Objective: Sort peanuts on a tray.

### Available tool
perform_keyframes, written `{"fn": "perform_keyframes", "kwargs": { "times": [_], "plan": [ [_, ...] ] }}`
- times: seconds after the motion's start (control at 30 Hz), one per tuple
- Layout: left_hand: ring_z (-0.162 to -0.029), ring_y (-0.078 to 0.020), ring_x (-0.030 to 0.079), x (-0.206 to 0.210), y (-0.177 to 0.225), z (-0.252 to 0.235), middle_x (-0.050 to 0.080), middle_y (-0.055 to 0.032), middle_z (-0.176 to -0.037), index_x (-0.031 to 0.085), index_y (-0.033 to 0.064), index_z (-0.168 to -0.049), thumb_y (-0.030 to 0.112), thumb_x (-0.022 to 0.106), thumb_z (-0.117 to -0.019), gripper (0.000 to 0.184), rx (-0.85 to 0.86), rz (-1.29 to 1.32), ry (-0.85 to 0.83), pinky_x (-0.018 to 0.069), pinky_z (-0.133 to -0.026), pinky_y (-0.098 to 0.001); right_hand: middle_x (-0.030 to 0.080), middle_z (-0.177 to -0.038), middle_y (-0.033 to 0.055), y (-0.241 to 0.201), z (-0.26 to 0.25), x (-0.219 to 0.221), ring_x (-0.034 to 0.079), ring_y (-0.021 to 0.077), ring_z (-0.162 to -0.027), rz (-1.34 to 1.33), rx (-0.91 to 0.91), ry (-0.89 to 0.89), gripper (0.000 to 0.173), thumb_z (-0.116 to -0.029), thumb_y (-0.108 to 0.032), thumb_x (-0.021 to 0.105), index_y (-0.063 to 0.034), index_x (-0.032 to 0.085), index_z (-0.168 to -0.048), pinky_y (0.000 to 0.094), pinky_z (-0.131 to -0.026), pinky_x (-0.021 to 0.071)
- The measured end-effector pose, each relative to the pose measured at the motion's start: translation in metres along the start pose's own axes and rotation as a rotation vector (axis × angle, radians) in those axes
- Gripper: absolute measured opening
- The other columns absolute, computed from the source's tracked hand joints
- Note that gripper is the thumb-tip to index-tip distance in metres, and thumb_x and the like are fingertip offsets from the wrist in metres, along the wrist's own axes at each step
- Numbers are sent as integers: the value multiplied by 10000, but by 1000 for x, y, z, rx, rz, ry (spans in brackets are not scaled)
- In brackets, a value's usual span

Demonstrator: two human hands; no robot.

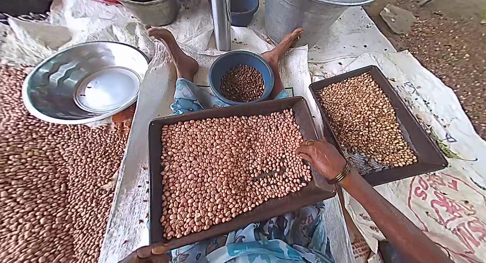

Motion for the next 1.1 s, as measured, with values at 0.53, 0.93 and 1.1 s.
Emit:
{"fn": "perform_keyframes", "kwargs": {
  "times": [0.53,0.93,1.1],
  "plan": [
    [-633,-33,653,89,-42,-106,675,62,-713,750,107,-1018,208,647,-954,158,59,1185,81,558,-672,-198,667,-1256,220,-37,-6,13,515,433,-1308,8,-17,-247,243,-1021,-115,579,-62,750,-1185,645,-1040,321],
    [-665,-62,685,91,-46,-118,721,14,-803,741,109,-1030,196,518,-1045,240,-90,1020,363,590,-666,-202,707,-887,205,-60,-58,-3,693,367,-849,-126,-248,29,124,-965,-80,674,9,756,-994,526,-794,538],
    [-888,-143,752,126,-47,-135,745,-85,-1108,573,45,-1264,250,122,-1125,515,-337,848,337,617,-706,-230,746,-1098,119,-94,-55,-4,688,202,-1005,-478,-510,-48,277,-938,-205,730,-42,756,-1161,366,-893,530]
  ]
}}
Point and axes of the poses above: each hand's wrist, its own z-axis away from the middle knuckle, its own x-axis out of the palm, y = z × x, the point moved 4 cm from there along -z, towards the middle knuckle
